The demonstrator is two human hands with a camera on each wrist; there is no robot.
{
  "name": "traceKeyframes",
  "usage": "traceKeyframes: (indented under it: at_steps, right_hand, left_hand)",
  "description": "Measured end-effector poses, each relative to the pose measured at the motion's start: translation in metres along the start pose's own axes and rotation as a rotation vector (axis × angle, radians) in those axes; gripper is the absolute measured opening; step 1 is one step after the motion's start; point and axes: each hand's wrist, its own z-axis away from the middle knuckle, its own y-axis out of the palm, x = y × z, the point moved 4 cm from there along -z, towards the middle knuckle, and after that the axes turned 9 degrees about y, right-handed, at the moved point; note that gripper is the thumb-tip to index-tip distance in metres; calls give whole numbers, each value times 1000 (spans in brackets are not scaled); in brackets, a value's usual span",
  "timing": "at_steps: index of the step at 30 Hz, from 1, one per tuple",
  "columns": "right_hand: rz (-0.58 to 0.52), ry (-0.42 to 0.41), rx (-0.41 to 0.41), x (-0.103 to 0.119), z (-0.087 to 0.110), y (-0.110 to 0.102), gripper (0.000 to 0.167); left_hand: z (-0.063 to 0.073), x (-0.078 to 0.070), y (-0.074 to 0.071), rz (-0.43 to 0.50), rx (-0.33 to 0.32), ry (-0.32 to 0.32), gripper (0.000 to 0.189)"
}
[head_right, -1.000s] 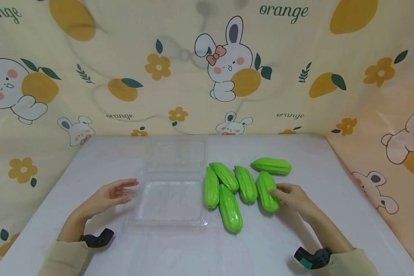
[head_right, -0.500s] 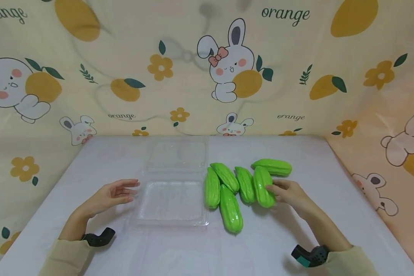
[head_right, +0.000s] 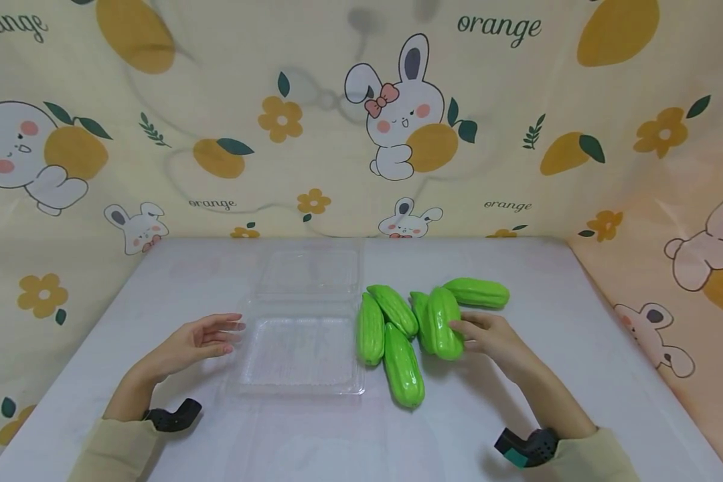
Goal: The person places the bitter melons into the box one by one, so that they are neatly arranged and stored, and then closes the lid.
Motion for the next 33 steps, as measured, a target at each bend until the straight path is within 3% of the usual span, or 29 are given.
traceKeyframes:
  at_steps: [13, 33]
  right_hand:
    - [-52, -91, 97, 19, -2, 17, 63]
    - [-109, -59, 143, 31, -5, 47, 69]
  left_hand:
    - [-1, 1, -1, -7, -7, -4, 67]
    - [2, 0, 1, 52, 18, 0, 69]
